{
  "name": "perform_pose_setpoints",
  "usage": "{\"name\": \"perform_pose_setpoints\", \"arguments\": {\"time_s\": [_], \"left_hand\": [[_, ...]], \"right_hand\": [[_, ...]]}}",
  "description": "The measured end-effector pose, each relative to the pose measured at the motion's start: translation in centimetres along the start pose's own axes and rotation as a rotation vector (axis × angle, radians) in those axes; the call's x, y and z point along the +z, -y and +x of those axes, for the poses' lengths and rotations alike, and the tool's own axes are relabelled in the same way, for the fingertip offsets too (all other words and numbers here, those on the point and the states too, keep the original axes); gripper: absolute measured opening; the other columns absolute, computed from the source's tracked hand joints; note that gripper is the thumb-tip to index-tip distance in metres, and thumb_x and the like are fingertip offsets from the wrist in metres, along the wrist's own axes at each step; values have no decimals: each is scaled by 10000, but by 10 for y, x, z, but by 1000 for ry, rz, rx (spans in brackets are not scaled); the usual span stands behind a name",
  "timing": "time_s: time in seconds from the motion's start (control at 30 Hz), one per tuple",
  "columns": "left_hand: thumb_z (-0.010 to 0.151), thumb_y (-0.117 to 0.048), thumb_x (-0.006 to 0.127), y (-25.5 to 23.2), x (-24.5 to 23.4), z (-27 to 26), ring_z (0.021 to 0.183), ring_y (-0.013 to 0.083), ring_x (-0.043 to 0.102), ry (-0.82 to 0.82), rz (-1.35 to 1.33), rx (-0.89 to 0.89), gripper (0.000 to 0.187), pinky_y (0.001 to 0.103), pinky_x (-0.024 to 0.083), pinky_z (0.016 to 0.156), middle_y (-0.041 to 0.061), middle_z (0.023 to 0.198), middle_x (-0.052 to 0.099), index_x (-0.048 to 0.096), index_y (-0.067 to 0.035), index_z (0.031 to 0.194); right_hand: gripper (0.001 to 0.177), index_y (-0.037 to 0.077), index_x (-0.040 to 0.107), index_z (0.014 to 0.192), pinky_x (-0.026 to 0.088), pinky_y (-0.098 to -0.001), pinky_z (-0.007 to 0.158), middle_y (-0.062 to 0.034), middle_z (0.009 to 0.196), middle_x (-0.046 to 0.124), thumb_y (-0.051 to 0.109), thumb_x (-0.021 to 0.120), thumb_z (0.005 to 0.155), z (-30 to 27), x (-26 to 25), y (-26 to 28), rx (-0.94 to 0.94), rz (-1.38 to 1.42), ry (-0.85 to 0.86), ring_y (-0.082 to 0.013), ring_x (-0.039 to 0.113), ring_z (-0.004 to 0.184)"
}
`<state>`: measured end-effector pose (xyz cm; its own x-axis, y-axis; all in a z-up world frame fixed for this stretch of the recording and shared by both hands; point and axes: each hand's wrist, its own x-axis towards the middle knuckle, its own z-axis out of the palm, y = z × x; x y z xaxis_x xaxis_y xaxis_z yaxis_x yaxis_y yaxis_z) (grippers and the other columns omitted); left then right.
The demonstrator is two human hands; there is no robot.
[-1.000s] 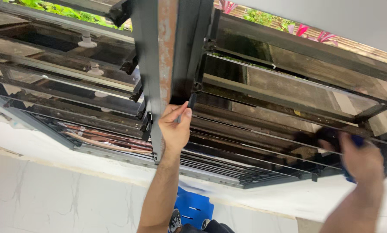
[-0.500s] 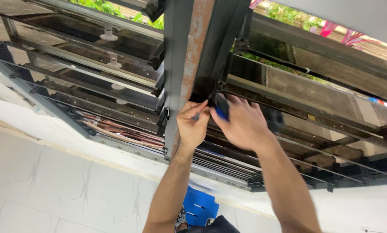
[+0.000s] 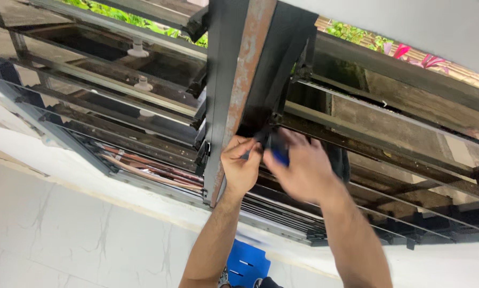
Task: The person wipes individual horizontal window shutters with a cloth while standing on a small blue stool.
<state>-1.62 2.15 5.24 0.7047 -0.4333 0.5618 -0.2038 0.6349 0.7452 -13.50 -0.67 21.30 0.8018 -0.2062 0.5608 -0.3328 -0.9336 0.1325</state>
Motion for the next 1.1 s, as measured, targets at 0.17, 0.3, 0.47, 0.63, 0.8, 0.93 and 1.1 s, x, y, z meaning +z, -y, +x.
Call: {"name": "perform_pose_setpoints", "arguments": {"time_s": [0.17, 0.3, 0.47, 0.63, 0.8, 0.93, 1.1], "left_hand": [[930, 18, 736, -5, -1, -1, 867, 99, 611, -3, -5, -96, 224, 229, 487, 740, 51, 960, 669, 769, -2, 1151], [944, -3, 748, -6, -2, 1, 885, 99, 605, 14, -4, -88, 223, 234, 489, 777, 49, 963, 670, 766, -8, 1167], [937, -14, 751, -7, -3, 2, 891, 104, 630, 28, 18, -84, 218, 230, 505, 782, 50, 977, 689, 767, -13, 1155], [934, -10, 751, -8, -2, 3, 875, 104, 622, 14, 6, -95, 224, 227, 498, 772, 52, 961, 682, 771, -12, 1157], [948, 4, 734, -2, -4, 1, 858, 85, 585, 30, -43, -121, 218, 217, 468, 737, 43, 959, 659, 771, -11, 1162], [974, -6, 684, 6, -7, -2, 899, 82, 601, 52, -121, -88, 230, 216, 487, 769, 43, 1010, 669, 747, -17, 1195], [1008, 2, 686, 9, -3, -6, 895, 96, 603, 10, -112, -47, 162, 233, 482, 765, 52, 1001, 664, 768, -1, 1148]], "right_hand": [[631, 57, 745, 999, 553, -496, 890, -202, 992, 754, 629, 478, 999, -4, 12, -23, 558, 92, 557, -401, 715, 1014], [673, 13, 731, 1101, 537, -519, 933, -253, 1040, 747, 623, 455, 1042, -115, -8, -108, 1012, 85, 585, -439, 710, 1050], [731, -43, 714, 1230, 517, -548, 987, -317, 1100, 738, 616, 428, 1096, -311, -62, -241, 1465, -211, 244, -486, 704, 1095], [802, -57, 680, 1281, 499, -528, 1025, -330, 1187, 698, 674, 482, 1016, -253, -39, -215, 1338, -226, 407, -474, 659, 1173], [818, -10, 803, 1075, 602, -493, 968, -243, 1087, 800, 693, 390, 1011, -35, 9, -55, 820, 33, 971, -370, 777, 1062], [590, 44, 676, 1245, 445, -567, 982, -187, 1248, 671, 519, 448, 981, 15, 3, 5, 479, 205, 554, -379, 620, 1186], [615, 15, 635, 1362, 338, -640, 1031, -229, 1410, 569, 493, 520, 993, 0, 2, 3, 175, 60, 216, -398, 502, 1308]]}}
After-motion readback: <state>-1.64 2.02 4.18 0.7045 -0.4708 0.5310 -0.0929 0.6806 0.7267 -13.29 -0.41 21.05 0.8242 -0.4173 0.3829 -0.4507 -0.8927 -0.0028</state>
